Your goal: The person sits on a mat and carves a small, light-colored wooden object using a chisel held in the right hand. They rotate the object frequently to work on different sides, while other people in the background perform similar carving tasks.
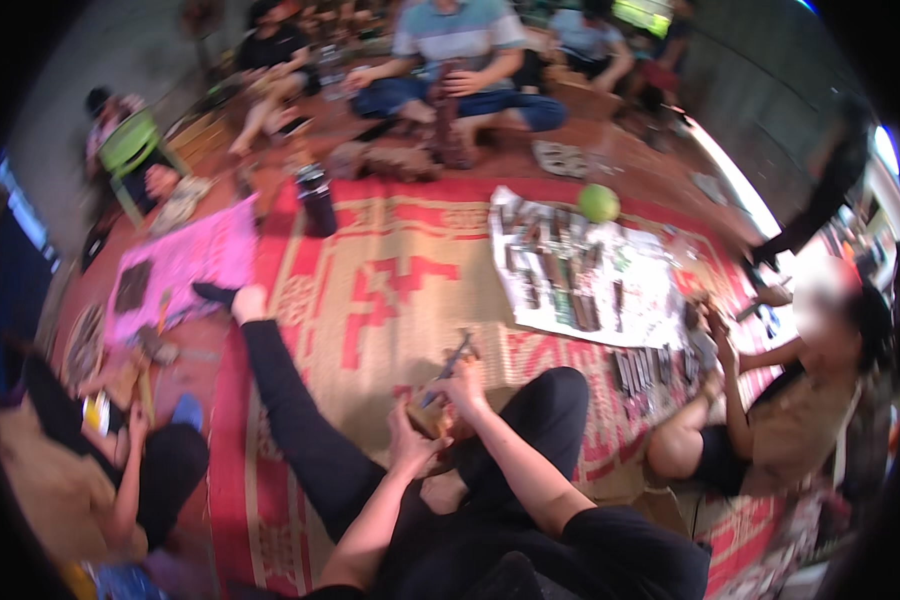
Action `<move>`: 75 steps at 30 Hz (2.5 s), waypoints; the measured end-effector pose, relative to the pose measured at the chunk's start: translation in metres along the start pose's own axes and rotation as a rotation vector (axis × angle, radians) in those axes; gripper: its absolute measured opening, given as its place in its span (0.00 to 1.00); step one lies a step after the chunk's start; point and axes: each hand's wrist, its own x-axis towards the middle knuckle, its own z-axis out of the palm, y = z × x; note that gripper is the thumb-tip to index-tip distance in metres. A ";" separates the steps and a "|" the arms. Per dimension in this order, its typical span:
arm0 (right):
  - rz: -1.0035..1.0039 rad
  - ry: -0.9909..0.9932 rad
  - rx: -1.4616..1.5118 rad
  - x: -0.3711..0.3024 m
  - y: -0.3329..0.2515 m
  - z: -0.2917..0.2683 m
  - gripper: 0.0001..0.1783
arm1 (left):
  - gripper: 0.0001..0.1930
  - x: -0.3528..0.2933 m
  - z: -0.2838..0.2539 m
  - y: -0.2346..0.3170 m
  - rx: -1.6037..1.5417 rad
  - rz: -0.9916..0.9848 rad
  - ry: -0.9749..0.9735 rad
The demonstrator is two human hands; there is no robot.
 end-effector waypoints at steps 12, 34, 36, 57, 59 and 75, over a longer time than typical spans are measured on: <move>0.082 -0.019 0.012 -0.013 -0.010 -0.011 0.31 | 0.60 -0.007 0.002 0.017 0.052 -0.009 -0.024; 0.114 -0.023 0.050 -0.010 -0.013 0.004 0.11 | 0.60 -0.009 0.002 0.008 0.145 0.013 -0.016; 0.154 -0.031 0.003 -0.010 -0.016 0.005 0.12 | 0.59 -0.009 0.000 0.014 0.139 -0.018 -0.040; 0.171 0.005 -0.032 -0.022 -0.025 -0.013 0.13 | 0.58 -0.013 0.005 0.010 0.162 0.034 -0.005; 0.127 0.032 -0.004 -0.019 -0.019 -0.008 0.12 | 0.57 -0.012 0.008 0.005 0.174 0.055 0.007; 0.100 0.007 0.180 -0.015 0.001 0.001 0.14 | 0.58 -0.012 0.009 0.008 0.199 0.023 -0.011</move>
